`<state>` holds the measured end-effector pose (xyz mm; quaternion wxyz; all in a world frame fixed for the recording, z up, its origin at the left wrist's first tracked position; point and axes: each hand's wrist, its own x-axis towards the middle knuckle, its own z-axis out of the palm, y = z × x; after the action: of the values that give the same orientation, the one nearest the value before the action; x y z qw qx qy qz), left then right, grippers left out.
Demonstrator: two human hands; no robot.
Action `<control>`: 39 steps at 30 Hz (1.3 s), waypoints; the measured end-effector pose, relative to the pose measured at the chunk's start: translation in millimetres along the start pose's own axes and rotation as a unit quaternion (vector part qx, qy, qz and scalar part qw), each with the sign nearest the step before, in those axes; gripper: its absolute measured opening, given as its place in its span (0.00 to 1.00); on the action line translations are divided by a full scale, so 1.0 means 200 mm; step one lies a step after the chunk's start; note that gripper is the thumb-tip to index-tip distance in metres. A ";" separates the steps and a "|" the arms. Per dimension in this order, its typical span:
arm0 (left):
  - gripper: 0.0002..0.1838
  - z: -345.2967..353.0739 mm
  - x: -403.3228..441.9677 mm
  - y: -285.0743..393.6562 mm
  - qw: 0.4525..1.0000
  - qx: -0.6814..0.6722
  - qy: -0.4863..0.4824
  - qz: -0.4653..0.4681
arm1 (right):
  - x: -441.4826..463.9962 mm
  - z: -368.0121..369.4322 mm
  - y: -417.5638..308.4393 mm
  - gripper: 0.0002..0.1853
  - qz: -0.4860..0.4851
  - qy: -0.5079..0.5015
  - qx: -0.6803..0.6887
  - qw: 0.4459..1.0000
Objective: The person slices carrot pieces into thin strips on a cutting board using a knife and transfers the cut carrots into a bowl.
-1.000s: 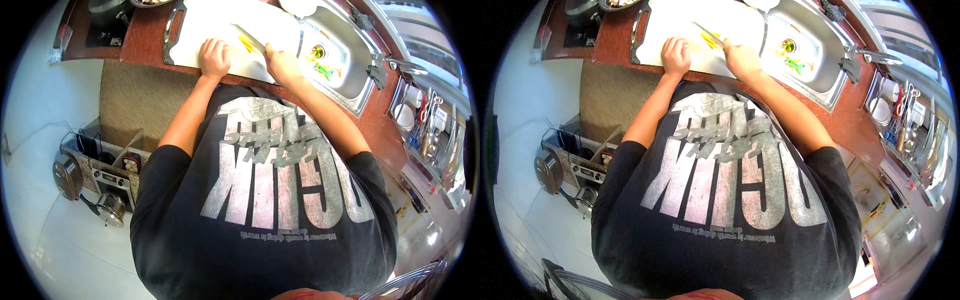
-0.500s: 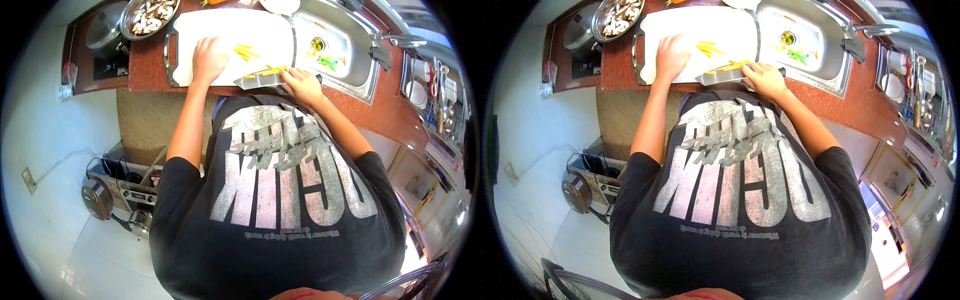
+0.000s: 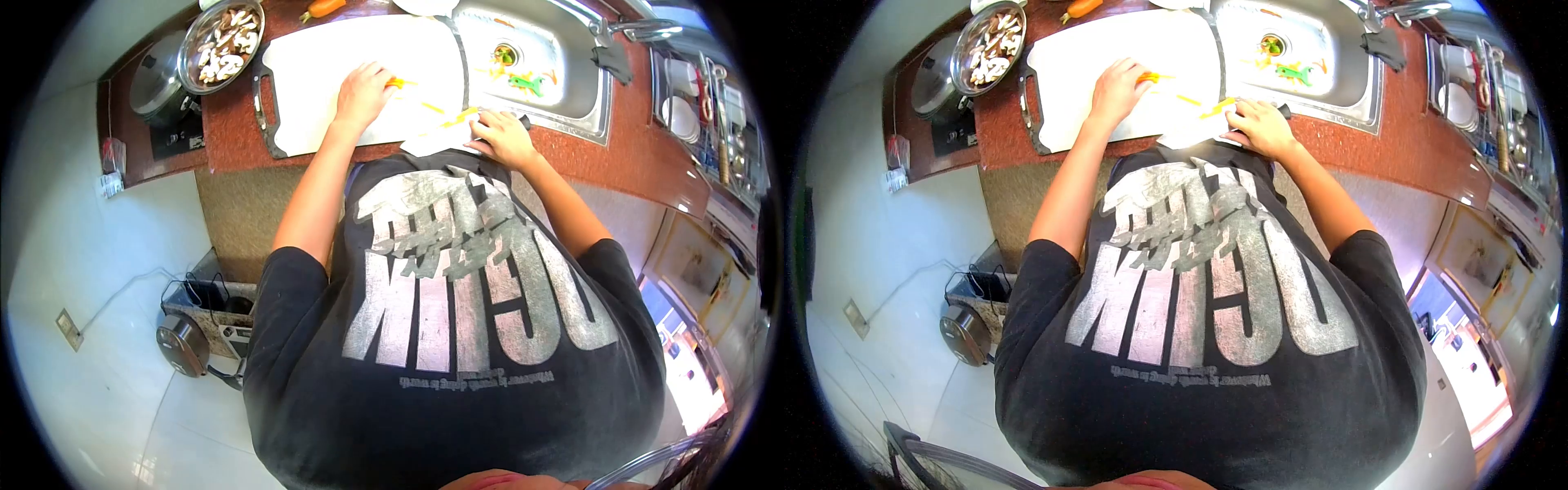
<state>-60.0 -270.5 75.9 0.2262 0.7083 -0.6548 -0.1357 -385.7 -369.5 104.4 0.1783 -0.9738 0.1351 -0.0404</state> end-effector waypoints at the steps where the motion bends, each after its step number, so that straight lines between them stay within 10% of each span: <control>1: 0.10 0.02 0.00 0.03 1.000 -0.023 -0.006 -0.014 | 0.00 0.01 0.00 0.18 0.003 0.000 0.000 1.000; 26: 0.22 0.14 -0.01 0.30 0.983 -0.128 0.127 -0.018 | 0.36 0.03 0.00 0.22 -0.020 0.093 -0.069 0.993; 39: 0.17 -0.65 0.66 -0.09 0.988 -0.029 0.127 0.086 | 1.16 -0.43 -0.02 0.21 -0.039 0.246 -0.157 0.956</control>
<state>34.0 -382.7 192.2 0.3390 0.6535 -0.6753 -0.0439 -172.7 -459.9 192.6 -0.0169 -0.9538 0.1411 -0.2645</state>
